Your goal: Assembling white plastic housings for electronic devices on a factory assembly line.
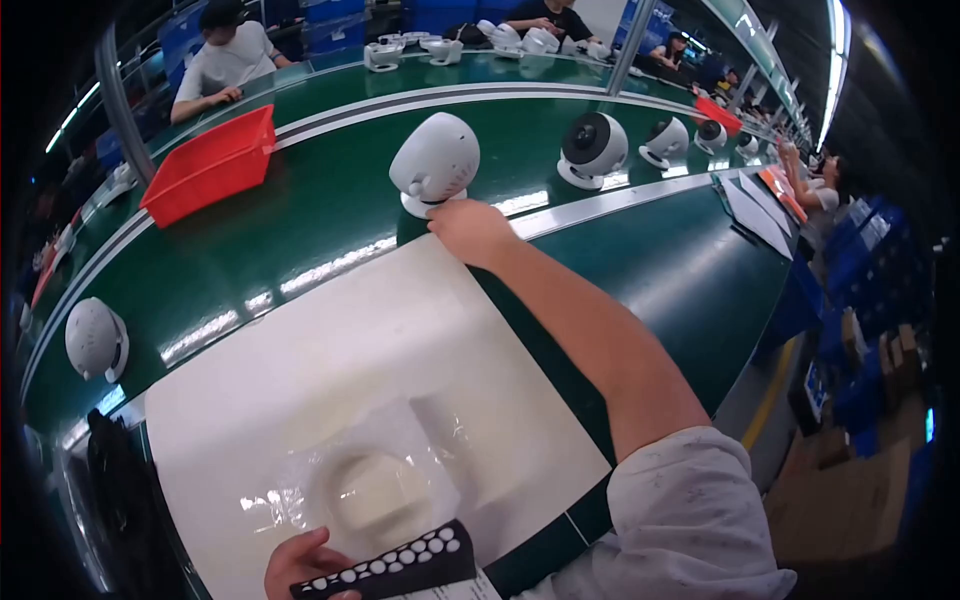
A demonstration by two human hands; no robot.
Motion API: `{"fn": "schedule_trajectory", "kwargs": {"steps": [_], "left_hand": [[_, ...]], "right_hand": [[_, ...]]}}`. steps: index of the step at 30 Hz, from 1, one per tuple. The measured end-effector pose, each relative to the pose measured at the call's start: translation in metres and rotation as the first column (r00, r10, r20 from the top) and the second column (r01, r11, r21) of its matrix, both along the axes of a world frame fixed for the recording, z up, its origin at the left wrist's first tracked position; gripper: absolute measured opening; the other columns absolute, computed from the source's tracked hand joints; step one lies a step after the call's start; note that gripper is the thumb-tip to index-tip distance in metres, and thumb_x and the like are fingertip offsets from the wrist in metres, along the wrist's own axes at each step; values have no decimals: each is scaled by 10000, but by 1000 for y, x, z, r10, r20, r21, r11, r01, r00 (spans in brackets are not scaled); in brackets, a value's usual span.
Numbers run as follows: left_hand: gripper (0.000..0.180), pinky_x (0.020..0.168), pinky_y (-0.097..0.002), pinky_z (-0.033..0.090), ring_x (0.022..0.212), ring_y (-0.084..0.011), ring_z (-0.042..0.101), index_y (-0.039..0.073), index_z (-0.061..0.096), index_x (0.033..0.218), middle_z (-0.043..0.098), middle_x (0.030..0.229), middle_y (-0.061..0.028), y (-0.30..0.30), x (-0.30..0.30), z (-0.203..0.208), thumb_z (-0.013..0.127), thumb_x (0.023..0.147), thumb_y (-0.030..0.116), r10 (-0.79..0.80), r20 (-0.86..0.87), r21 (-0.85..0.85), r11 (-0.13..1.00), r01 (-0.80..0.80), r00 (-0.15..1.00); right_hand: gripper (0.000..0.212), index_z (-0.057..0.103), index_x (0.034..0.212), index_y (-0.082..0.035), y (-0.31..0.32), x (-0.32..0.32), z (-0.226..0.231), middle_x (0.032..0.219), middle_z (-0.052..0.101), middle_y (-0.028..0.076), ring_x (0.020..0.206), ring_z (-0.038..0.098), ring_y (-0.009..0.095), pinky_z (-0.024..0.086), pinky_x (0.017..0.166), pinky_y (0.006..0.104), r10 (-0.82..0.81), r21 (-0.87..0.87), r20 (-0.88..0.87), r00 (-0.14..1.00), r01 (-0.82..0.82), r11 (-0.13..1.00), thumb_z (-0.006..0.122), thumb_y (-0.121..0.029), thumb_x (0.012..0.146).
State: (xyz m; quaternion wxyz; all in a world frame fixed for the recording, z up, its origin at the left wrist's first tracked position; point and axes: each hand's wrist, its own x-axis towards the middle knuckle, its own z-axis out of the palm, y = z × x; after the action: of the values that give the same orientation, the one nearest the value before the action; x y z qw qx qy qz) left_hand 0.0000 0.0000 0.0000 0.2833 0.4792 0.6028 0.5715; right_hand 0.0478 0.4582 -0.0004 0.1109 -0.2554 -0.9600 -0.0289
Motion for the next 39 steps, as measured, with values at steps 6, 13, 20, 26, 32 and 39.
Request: {"fn": "schedule_trajectory", "kwargs": {"steps": [6,13,20,26,32,39], "left_hand": [[668,511,-210,399,565,-120,491,-52,383,1178,538,743,-99,-8,-5,10,697,653,217,-55,126,-168,983,76,991],[667,527,-203,392,591,-109,489,-50,417,1131,529,738,-66,-14,-13,5,722,623,255,36,102,-254,967,-9,994],[429,665,-263,441,722,-149,535,-34,505,983,556,827,-98,4,4,16,689,656,174,43,166,-208,978,-8,985],[170,605,-327,452,644,-249,555,9,548,721,575,743,-147,3,12,22,664,626,89,-34,-272,-19,999,30,962],[234,622,-322,458,643,-217,559,15,550,783,578,741,-125,8,21,21,659,609,125,-84,-528,178,962,207,845],[234,459,-248,441,540,-182,572,53,536,679,598,659,-75,-1,23,26,666,491,6,42,-596,315,931,185,802]], "right_hand": [[340,564,1040,-104,110,115,-1,1065,546,128,994,504,298,391,849,391,-559,-59,-130,819,556,829,439,-308,799],[384,557,1023,-102,166,138,-33,1054,548,98,1018,479,272,330,888,401,-574,25,-293,765,606,795,478,-399,792],[171,536,876,-29,75,133,-4,724,551,139,672,523,324,410,604,378,172,411,-719,673,212,887,583,-154,770],[287,429,1095,5,-119,112,65,685,558,45,633,546,105,431,593,233,-226,-544,-837,499,-709,449,462,-181,879],[373,402,1187,-34,-218,85,75,875,580,85,681,559,107,445,654,232,21,-725,-686,727,-686,51,500,-179,858],[445,425,1216,-75,-227,72,74,1074,533,106,1006,488,161,382,857,281,203,-826,-463,863,-503,255,534,-272,833]]}}
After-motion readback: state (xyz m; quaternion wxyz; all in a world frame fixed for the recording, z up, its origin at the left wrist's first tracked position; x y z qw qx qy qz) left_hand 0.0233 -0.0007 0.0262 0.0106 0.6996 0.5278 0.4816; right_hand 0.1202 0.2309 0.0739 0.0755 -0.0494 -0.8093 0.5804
